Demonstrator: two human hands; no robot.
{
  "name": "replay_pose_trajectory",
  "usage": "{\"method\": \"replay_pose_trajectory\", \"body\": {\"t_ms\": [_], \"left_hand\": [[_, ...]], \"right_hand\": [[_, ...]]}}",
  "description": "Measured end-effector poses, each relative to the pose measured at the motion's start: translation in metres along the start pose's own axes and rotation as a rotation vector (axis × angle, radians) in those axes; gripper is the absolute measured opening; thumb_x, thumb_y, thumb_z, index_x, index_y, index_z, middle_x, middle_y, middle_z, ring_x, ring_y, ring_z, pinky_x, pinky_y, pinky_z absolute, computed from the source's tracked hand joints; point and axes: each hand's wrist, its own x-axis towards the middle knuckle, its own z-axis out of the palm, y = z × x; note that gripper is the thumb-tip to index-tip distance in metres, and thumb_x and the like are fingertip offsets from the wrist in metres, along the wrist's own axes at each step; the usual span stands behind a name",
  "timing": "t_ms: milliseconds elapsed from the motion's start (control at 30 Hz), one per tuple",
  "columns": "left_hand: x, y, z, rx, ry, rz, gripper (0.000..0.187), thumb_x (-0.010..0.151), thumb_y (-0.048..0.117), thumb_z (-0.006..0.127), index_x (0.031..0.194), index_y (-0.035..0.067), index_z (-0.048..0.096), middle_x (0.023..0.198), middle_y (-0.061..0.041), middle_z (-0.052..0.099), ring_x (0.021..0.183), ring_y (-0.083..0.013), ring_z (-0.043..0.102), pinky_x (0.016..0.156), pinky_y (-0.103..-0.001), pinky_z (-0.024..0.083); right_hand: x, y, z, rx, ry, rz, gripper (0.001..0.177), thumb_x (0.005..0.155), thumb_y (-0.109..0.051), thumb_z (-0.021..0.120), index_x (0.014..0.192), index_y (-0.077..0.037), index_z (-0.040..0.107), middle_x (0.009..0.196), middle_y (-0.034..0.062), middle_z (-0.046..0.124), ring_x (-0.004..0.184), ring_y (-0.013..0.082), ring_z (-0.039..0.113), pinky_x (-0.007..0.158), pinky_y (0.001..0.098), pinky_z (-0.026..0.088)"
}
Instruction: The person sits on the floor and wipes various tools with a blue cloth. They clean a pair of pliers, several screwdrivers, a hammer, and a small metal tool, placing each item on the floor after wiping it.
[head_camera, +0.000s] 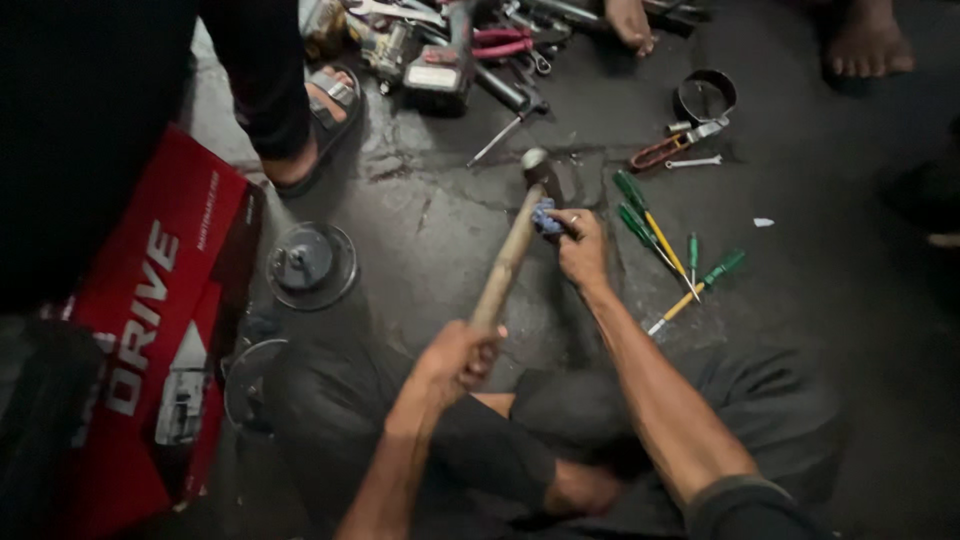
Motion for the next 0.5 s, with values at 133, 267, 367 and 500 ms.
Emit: {"method": "replay_pose_trajectory", "body": {"t_ms": [133,267,367,500], "left_hand": [[-0.021,0.027,-0.008,-0.362,-0.164,-0.307,0.047,0.089,0.050,0.076,0.099,0.007,0.059,0.069,0.000,0.054,0.049,-0.0084,0.044,0.035,-0.022,0.025],[-0.046,0.052,-0.005,-0.633,-0.009,-0.231,0.068,0.093,0.070,0.054,0.112,0.007,0.066,0.076,-0.002,0.060,0.049,-0.0072,0.047,0.035,-0.020,0.027],[-0.044,0.063,-0.005,-0.748,0.169,-0.078,0.074,0.090,0.075,0.043,0.117,0.010,0.065,0.087,-0.006,0.068,0.062,-0.0126,0.057,0.048,-0.024,0.041],[-0.039,0.046,-0.002,-0.908,0.252,-0.038,0.081,0.092,0.075,0.039,0.125,0.006,0.063,0.109,-0.010,0.072,0.098,-0.0208,0.071,0.085,-0.037,0.059]], "right_hand": [[0.031,-0.005,0.016,-0.071,-0.163,-0.113,0.061,0.067,0.017,0.049,0.114,-0.009,0.077,0.109,0.0150,0.067,0.108,0.0317,0.065,0.099,0.0367,0.050],[0.019,-0.064,0.024,-0.079,-0.290,-0.054,0.053,0.077,0.012,0.056,0.119,-0.013,0.076,0.111,0.0152,0.067,0.107,0.0330,0.065,0.096,0.0387,0.052],[-0.031,-0.140,0.029,-0.028,-0.444,-0.157,0.055,0.064,0.003,0.066,0.116,-0.013,0.076,0.109,0.0161,0.065,0.106,0.0359,0.063,0.092,0.0422,0.051],[-0.117,-0.190,0.024,0.052,-0.516,-0.221,0.064,0.065,0.008,0.066,0.125,-0.012,0.069,0.121,0.0198,0.062,0.117,0.0391,0.060,0.099,0.0458,0.050]]}}
